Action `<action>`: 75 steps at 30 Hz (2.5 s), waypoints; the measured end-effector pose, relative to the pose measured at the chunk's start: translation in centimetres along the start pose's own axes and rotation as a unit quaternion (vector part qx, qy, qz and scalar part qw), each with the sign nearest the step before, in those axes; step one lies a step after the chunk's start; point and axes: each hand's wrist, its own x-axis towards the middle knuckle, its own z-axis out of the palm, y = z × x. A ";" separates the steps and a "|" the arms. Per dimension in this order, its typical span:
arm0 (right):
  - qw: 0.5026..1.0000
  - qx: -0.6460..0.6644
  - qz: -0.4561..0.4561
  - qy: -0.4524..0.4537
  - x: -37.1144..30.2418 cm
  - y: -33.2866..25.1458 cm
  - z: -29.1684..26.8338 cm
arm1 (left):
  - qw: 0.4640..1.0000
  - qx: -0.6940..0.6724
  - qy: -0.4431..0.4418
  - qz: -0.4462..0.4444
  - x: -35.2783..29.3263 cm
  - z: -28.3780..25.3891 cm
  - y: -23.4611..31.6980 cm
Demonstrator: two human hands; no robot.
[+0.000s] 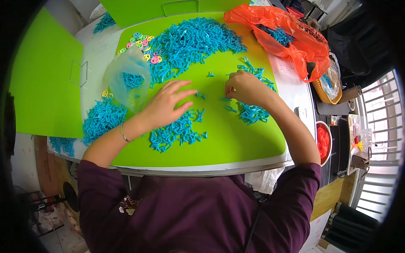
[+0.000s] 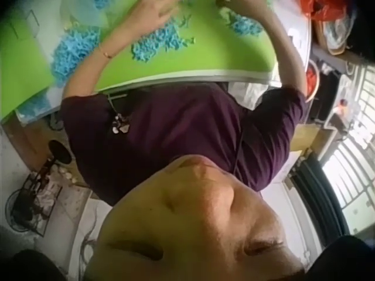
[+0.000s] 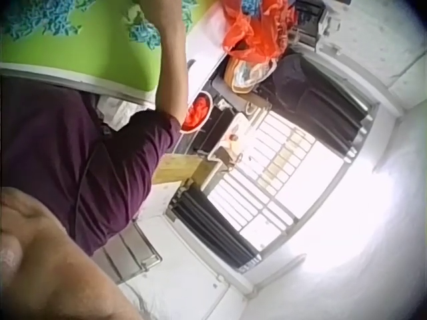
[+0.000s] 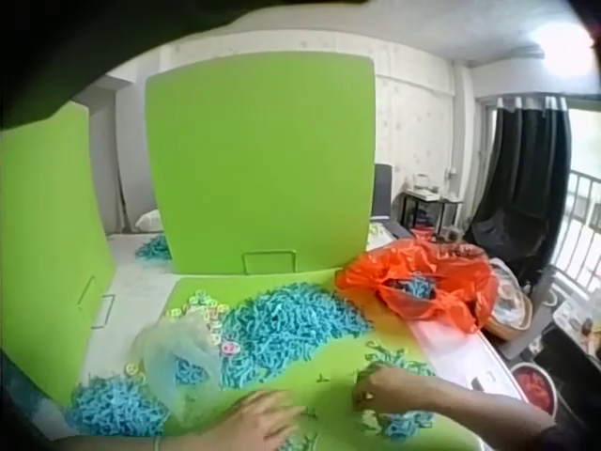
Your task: Sort and pick small colorful beads and items out of blue shredded plastic material.
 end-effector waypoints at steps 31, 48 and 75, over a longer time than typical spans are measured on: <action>0.962 -0.101 -0.185 0.175 9.6 -0.4 4.0 | 0.961 -0.212 -0.128 -0.125 -1.0 -1.5 -0.6; 0.973 0.072 -0.004 0.221 1.9 1.9 2.3 | 0.994 -0.029 -0.078 -0.073 1.1 2.3 -1.4; 0.969 -0.145 -0.168 0.108 -1.0 2.7 -0.3 | 0.988 -0.010 0.052 -0.148 3.1 0.8 -7.8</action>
